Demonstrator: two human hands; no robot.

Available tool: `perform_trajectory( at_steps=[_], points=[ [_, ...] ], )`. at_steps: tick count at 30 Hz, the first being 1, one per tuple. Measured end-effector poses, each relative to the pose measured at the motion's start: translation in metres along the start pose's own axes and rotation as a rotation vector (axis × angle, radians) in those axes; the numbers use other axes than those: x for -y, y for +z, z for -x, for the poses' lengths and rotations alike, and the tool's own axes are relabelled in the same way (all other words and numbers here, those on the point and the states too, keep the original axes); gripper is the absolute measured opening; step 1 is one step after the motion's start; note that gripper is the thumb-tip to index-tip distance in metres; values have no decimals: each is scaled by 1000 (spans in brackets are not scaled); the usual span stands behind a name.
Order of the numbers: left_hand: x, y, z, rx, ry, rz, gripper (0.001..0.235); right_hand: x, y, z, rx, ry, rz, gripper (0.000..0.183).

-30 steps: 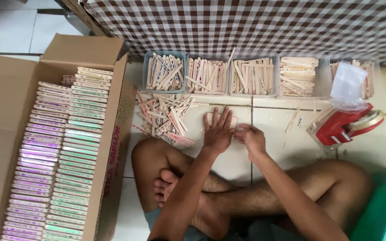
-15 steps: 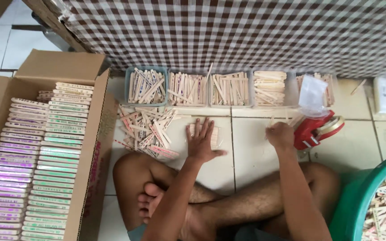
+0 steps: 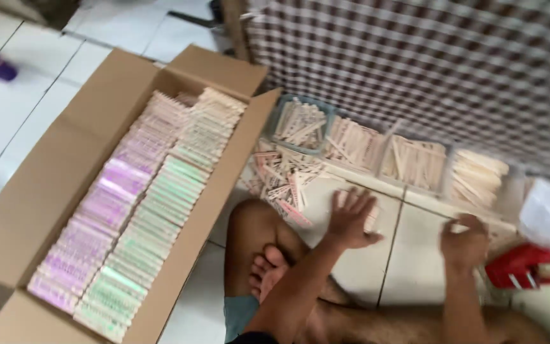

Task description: The person sits on the floor and organizes small wooden sticks, likely popsicle sticks, by sorting them into piles and placing them into plastic containers. They also handle a roll of tape and a cardboard box filled with similar sticks.

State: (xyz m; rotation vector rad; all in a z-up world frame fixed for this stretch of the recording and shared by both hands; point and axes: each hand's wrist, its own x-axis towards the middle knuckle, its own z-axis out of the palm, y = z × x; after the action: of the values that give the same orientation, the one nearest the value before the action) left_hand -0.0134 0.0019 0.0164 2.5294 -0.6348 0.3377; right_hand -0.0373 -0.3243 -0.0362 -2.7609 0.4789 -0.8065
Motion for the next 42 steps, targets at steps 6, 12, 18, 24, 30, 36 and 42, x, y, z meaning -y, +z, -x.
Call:
perform_trajectory(
  at_steps=[6,12,18,24,30,36,42],
  points=[
    [-13,-27,-13,434,-86,-213,97,257,15,6,440,-252,-646,5],
    [-16,-40,-23,414,-162,-162,83,357,85,32,808,-41,-442,27],
    [-20,-47,-26,429,-244,-33,68,354,73,24,847,137,-277,38],
    [-21,-57,-29,484,-280,141,55,281,-8,-8,801,326,-556,25],
    [5,23,-7,129,-54,67,62,187,-65,-25,601,510,-1102,15],
    [-6,0,-15,466,-117,-45,71,247,-106,-22,573,529,-1214,25],
    [7,-3,-13,369,-58,-27,50,305,-150,-51,549,304,-1358,17]
  ],
)
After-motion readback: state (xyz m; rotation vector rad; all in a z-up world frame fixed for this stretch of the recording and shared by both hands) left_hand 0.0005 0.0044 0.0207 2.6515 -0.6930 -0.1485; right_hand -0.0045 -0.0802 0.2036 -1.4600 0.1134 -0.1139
